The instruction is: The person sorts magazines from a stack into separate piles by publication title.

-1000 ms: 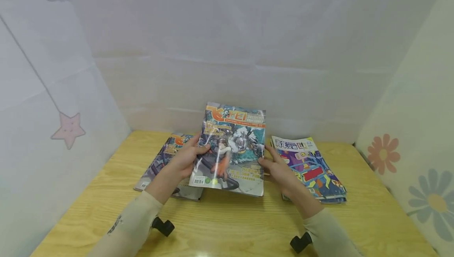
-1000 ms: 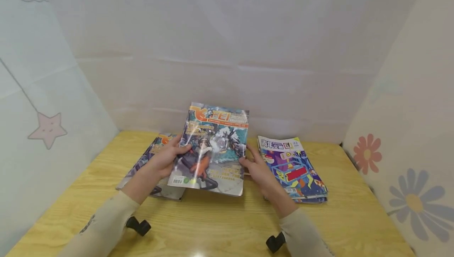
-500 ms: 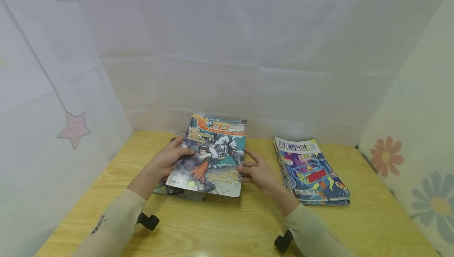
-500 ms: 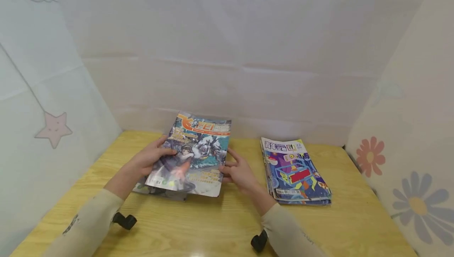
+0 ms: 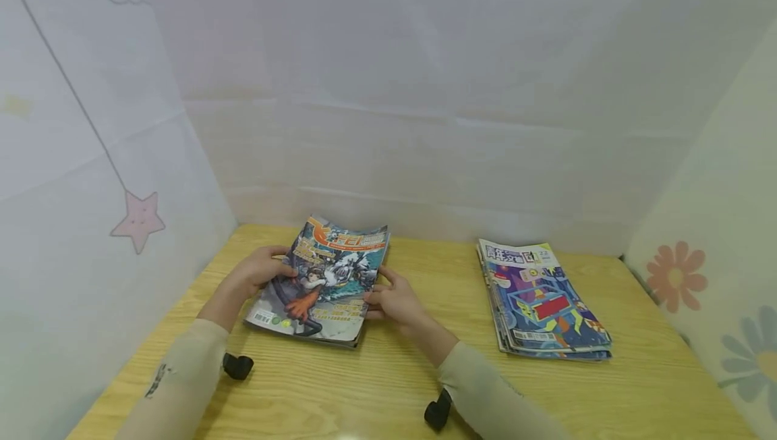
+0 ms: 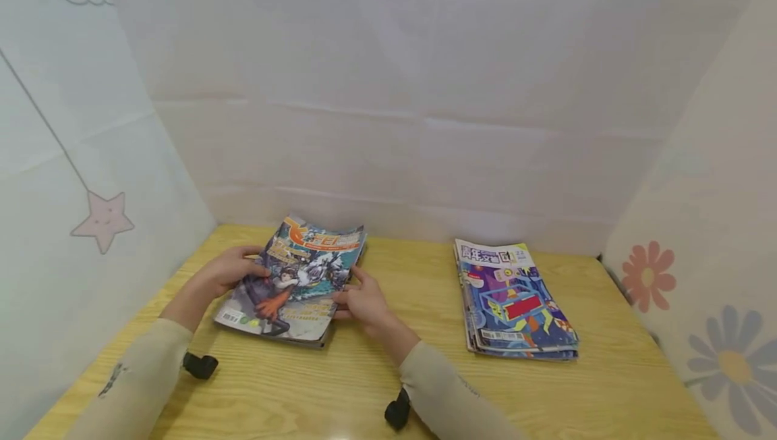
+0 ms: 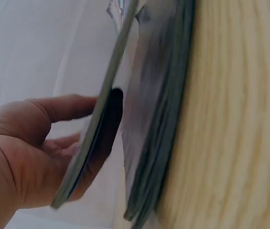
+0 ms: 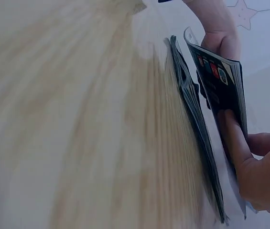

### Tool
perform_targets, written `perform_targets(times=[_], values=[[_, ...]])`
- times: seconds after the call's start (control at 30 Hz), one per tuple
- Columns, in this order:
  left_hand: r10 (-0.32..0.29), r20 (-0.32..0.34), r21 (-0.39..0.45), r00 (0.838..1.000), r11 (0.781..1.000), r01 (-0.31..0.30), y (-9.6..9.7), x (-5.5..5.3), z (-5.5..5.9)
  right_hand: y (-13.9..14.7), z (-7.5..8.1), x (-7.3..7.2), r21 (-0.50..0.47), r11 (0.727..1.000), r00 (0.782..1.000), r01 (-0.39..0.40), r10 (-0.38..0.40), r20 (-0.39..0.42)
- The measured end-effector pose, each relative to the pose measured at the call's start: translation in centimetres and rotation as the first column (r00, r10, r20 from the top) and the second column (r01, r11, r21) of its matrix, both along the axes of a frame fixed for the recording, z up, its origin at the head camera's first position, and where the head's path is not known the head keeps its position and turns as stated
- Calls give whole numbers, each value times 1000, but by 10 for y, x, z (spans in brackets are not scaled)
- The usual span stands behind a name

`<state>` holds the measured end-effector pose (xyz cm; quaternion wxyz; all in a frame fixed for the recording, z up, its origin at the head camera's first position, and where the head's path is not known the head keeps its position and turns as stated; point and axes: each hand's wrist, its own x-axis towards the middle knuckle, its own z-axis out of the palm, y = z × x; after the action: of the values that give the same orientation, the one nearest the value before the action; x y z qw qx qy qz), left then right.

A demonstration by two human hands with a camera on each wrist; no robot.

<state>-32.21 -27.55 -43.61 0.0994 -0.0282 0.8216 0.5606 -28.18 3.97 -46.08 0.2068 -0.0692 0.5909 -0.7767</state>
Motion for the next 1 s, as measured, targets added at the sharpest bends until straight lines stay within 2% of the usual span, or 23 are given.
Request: perform_targets(times=[0.1,0.2,0.4,0.5,0.57,0.6,0.67,0.7,0.73,0.77,0.8,0.83,0.87,0.93,0.97,1.0], values=[[63,-41,-139,997,988,-68,-3,1,-2,-10,-1,1,10,1000,1000,22,-23,13],[109,-65,-191,992,974,-120,-2,2,-3,-16,-2,2,39,998,999,45,-46,17],[102,-91,-197,991,973,-118,14,-5,-5,-1,-8,3,94,991,995,94,-95,6],[77,-106,-233,991,967,-100,25,-8,-4,12,-8,7,98,988,993,122,-122,-6],[53,-126,-296,991,951,-88,31,-10,-2,22,-4,10,134,982,990,135,-129,-53],[43,-141,-321,989,943,-87,33,-12,0,27,-1,12,179,973,986,147,-130,-102],[22,-179,-372,984,924,-88,33,-15,5,41,8,16,285,943,971,174,-117,-208],[9,-212,-405,977,909,-96,32,-16,8,49,12,17,344,917,956,201,-107,-272],[-4,-248,-431,969,896,-107,31,-17,11,58,16,17,407,880,932,244,-96,-350],[-16,-292,-449,956,885,-122,29,-17,14,68,20,17,471,832,901,295,-78,-426],[-34,-335,-466,942,875,-134,27,-17,15,80,24,16,540,764,863,353,-43,-504],[-61,-387,-496,920,855,-152,26,-17,15,93,28,14,596,689,822,412,2,-570],[-90,-440,-530,894,829,-178,25,-16,15,107,31,10,641,599,774,480,55,-631],[-147,-514,-592,845,774,-225,18,-8,7,132,34,4,685,406,689,605,163,-706],[-181,-541,-625,822,740,-248,15,-3,2,145,34,0,687,327,657,649,213,-723],[-218,-550,-661,806,703,-261,12,1,-3,158,34,-3,689,259,642,677,251,-725]])
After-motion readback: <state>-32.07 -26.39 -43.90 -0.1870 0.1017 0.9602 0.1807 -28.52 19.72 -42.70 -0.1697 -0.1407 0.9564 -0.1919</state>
